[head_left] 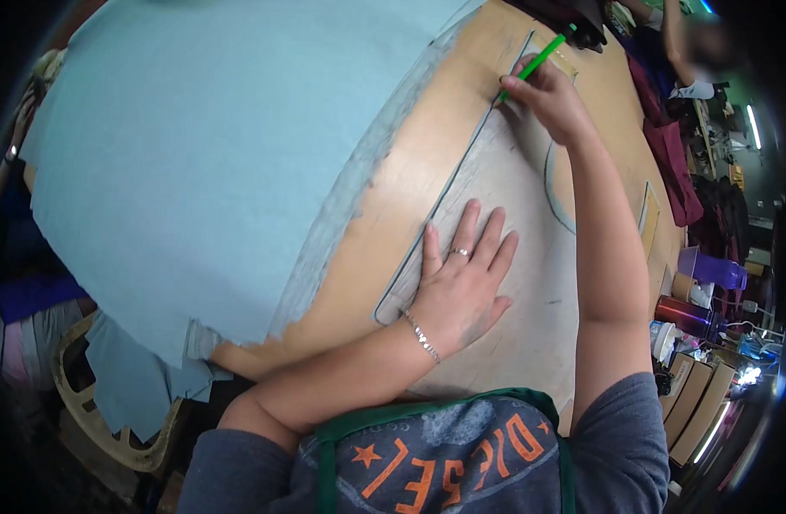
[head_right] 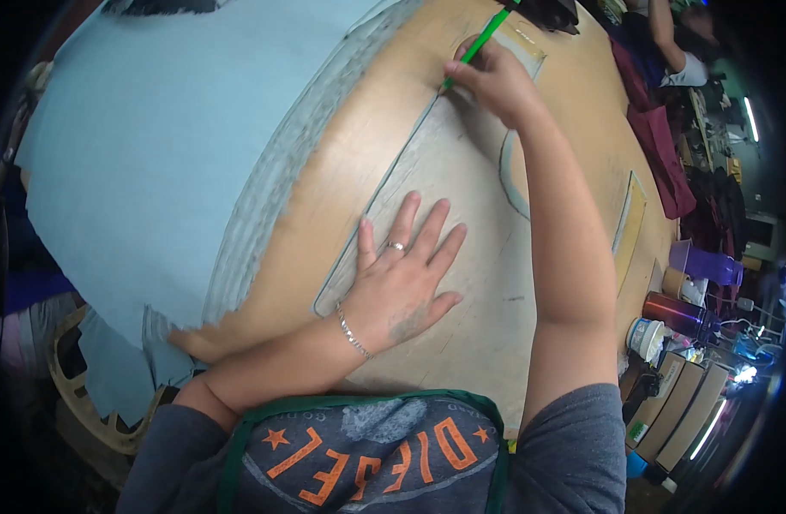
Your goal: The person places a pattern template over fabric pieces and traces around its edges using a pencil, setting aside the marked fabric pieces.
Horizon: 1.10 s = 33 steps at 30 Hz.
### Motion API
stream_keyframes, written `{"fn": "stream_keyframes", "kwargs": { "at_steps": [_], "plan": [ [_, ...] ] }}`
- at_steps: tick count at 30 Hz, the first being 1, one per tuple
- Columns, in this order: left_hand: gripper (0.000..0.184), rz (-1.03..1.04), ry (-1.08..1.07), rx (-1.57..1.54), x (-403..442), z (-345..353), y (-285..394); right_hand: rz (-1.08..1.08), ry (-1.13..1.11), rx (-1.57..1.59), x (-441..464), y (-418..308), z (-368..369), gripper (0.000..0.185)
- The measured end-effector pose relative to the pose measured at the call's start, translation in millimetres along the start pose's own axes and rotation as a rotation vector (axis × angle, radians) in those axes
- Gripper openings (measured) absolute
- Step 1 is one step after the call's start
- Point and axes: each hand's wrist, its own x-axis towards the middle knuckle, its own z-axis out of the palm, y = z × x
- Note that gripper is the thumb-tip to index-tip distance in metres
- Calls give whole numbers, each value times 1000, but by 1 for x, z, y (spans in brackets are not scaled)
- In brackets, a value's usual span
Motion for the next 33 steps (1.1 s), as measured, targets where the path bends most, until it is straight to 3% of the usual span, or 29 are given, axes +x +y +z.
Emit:
{"fn": "stream_keyframes", "kwargs": {
  "at_steps": [3, 6, 8, 9, 12, 14, 19, 21, 22, 24, 25, 27, 29, 30, 31, 32, 33],
  "plan": [
    [66, -7, -26, 18, 2, -2, 2, 77, 26, 97, 40, 8, -34, 19],
    [65, -12, -40, 9, 3, -2, 2, 62, 354, 76, 79, 31, -57, 19],
    [64, -11, -35, 7, 3, -2, 2, -52, 540, -147, 99, 49, -66, 18],
    [64, -6, -25, 11, 3, -1, 1, -261, 673, -488, 101, 49, -62, 20],
    [63, 25, 12, 45, 2, 3, 2, -339, 711, -4, 88, 41, -49, 23],
    [63, 64, 31, 120, 0, 6, 4, -226, 565, 102, 46, 7, -24, 25],
    [62, 107, 39, -24, -5, 12, 2, 56, 1, 279, -78, -68, 41, 19],
    [57, 92, 80, -20, -6, 19, 2, 57, -186, 203, -107, -76, 65, 18],
    [57, 62, 10, -35, -6, 18, 4, 169, -277, 336, -118, -83, 75, 17],
    [55, 3, -128, -60, -1, 14, 3, 221, -368, 222, -128, -94, 87, 15],
    [51, 21, -207, -200, 3, 35, -1, 234, -384, 214, -132, -96, 92, 16],
    [52, -83, 18, -1021, 4, 82, 2, 260, -416, 197, -138, -99, 101, 17],
    [54, -56, 149, -955, 2, 85, 1, 173, -416, 65, -145, -103, 106, 17],
    [55, 18, 143, -482, 1, 69, -3, 130, -415, -1, -147, -104, 108, 18],
    [56, 47, 107, -218, 1, 58, -2, 120, -424, 15, -149, -103, 110, 17],
    [58, 84, 82, 45, 1, 47, -2, 109, -432, 31, -152, -101, 113, 17],
    [59, 82, 37, 100, 2, 39, 0, 97, -438, 48, -154, -99, 115, 17]
  ]
}}
